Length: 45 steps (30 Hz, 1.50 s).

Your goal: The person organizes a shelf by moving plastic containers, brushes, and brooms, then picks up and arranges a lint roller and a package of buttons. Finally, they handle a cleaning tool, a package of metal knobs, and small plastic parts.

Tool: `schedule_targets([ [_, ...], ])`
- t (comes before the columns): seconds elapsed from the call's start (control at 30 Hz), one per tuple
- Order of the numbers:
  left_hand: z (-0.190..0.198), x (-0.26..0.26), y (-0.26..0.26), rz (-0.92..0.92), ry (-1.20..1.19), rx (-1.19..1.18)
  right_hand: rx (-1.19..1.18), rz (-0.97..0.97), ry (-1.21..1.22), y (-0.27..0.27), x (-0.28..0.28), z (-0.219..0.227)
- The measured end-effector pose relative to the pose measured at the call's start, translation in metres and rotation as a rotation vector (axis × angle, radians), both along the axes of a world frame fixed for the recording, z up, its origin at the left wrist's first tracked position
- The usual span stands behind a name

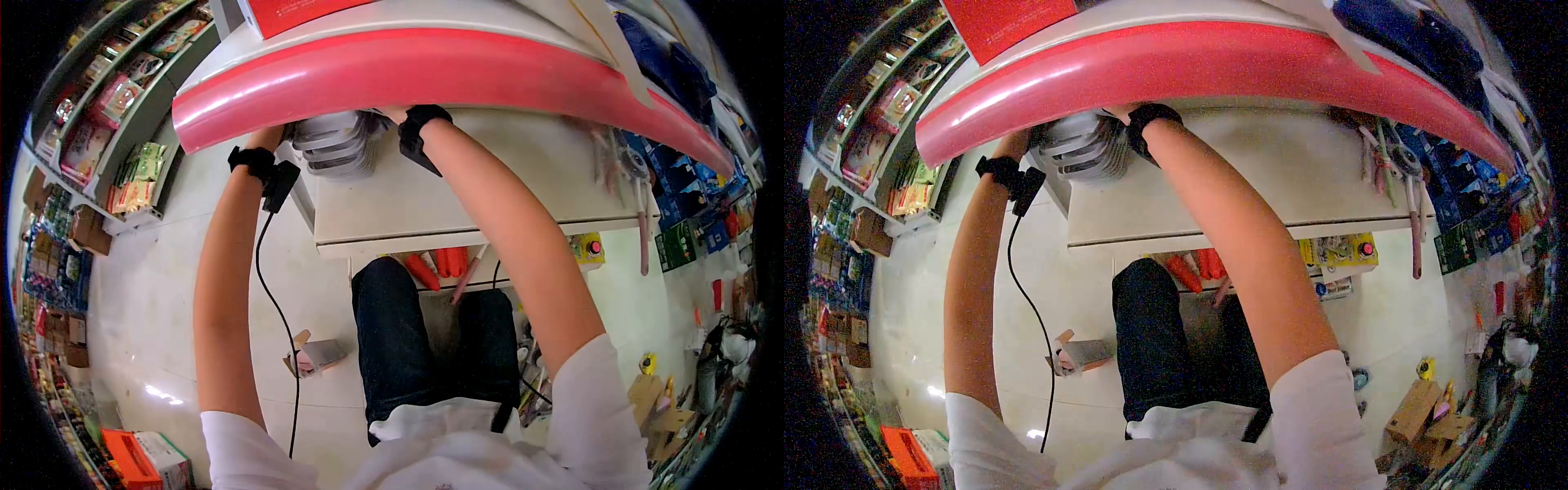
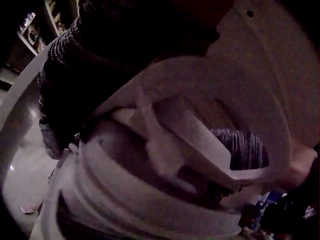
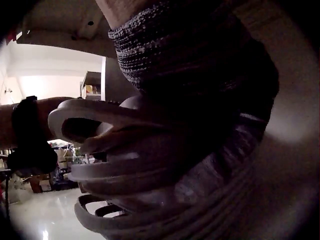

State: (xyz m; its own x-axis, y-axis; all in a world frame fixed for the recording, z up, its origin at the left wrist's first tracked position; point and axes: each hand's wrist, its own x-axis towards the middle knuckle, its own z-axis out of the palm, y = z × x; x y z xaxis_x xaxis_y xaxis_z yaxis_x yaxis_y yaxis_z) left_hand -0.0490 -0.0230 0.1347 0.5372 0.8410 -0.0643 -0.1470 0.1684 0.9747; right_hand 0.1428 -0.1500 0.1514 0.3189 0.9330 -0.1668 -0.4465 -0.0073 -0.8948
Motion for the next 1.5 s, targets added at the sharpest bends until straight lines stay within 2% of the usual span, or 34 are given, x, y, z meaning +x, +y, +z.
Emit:
schedule_targets([
  [0.2, -0.017, 0.002, -0.010, 0.089, 0.095, -0.244, 0.031, -0.002, 0.072, 0.005, 0.002, -0.031],
  [0.3, -0.036, 0.012, -0.014, 0.146, 0.040, -0.328, 0.073, -0.013, 0.101, 0.026, -0.006, -0.058],
  [0.4, -0.059, 0.019, -0.011, 0.117, -0.256, -0.316, 0.124, -0.048, 0.099, 0.062, -0.012, -0.090],
  [0.43, -0.046, 0.021, -0.033, 0.083, -0.294, -0.305, 0.138, -0.064, 0.096, 0.075, -0.012, -0.103],
  [0.53, -0.060, 0.021, -0.033, 0.111, -0.339, -0.201, 0.173, -0.110, 0.082, 0.112, -0.014, -0.139],
  [0.6, -0.068, 0.021, -0.021, 0.035, -0.369, -0.242, 0.185, -0.147, 0.063, 0.110, -0.019, -0.138],
  [0.63, -0.073, 0.021, -0.015, 0.042, -0.363, -0.234, 0.185, -0.235, 0.000, 0.108, -0.022, -0.139],
  [0.73, -0.070, 0.022, -0.019, 0.065, -0.347, -0.197, 0.149, -0.166, 0.061, 0.128, -0.019, -0.158],
  [0.93, -0.065, 0.025, -0.022, 0.075, -0.326, -0.148, 0.213, -0.123, 0.049, 0.137, -0.016, -0.164],
  [1.33, -0.065, 0.027, -0.022, 0.079, -0.293, -0.094, 0.129, -0.014, 0.094, 0.088, -0.014, -0.126],
  [1.5, -0.060, 0.028, -0.030, 0.079, -0.269, -0.054, 0.136, -0.025, 0.099, 0.098, -0.014, -0.136],
])
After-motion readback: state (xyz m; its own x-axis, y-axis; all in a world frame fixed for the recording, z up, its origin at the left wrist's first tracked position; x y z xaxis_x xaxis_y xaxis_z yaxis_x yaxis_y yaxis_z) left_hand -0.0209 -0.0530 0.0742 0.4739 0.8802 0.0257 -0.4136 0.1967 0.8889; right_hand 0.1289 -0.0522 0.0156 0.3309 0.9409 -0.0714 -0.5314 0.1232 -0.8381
